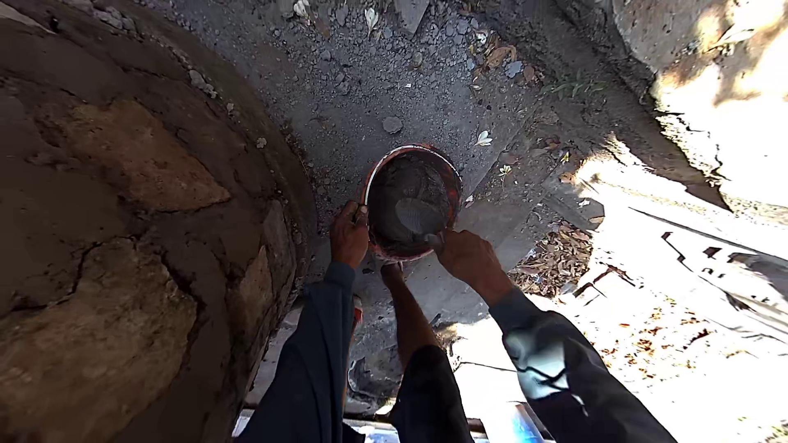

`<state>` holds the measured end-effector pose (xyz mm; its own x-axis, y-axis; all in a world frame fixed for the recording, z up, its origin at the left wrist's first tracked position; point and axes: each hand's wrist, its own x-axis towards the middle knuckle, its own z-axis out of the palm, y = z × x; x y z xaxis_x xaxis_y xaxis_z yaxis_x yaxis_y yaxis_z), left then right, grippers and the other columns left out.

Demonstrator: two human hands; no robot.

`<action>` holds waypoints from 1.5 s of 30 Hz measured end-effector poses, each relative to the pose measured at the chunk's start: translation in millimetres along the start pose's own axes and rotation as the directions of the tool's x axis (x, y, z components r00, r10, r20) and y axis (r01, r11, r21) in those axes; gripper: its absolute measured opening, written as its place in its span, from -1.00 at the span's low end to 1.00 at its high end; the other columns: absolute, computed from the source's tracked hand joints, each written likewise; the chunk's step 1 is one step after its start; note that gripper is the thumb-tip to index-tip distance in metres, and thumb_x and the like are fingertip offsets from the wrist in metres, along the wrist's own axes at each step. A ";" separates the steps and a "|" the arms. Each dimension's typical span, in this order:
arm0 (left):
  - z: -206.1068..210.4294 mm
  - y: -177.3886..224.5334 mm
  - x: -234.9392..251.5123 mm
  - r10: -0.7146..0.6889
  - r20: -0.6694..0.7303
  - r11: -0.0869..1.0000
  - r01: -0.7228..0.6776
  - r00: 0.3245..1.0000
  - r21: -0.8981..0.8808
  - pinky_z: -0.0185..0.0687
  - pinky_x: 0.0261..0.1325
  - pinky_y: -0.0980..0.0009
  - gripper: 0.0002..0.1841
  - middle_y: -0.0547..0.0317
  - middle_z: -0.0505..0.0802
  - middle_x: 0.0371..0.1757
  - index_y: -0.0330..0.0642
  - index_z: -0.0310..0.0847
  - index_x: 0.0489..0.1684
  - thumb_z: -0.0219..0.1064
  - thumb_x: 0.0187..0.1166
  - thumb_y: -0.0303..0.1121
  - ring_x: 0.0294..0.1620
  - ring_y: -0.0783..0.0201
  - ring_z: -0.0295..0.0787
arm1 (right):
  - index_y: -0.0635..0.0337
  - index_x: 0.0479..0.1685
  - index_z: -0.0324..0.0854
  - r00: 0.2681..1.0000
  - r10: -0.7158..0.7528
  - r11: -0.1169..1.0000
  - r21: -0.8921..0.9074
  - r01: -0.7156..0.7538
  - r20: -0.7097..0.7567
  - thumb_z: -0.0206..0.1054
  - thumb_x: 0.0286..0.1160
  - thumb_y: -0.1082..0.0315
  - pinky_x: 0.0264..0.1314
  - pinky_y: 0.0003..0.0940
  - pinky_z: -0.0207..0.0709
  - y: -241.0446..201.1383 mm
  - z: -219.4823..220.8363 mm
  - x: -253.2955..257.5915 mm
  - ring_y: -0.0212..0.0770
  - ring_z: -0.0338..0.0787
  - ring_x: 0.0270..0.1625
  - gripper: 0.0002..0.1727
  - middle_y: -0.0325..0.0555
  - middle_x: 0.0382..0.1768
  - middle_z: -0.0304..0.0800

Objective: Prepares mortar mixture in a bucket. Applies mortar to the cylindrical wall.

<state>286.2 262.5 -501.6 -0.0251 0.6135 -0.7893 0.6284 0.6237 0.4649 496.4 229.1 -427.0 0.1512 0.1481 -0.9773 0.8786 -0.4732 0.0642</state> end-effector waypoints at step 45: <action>8.7 -15.9 -16.1 0.052 0.063 0.990 -0.043 0.997 -0.136 0.73 0.07 -0.01 -0.71 -0.01 0.75 0.12 -0.20 0.70 0.06 0.13 0.83 -0.20 0.02 0.13 0.75 | 0.29 0.09 0.72 0.999 0.043 0.890 0.454 -0.037 -0.004 0.02 0.76 -0.21 0.23 0.34 0.58 0.4 89.6 54.5 0.26 0.80 0.25 -0.32 0.29 0.07 0.82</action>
<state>283.4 238.4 -499.8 0.0572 0.6135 -0.7876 0.5172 0.6566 0.5490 464.4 159.2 -498.3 0.1905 0.1309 -0.9729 0.5710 -0.8209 0.0013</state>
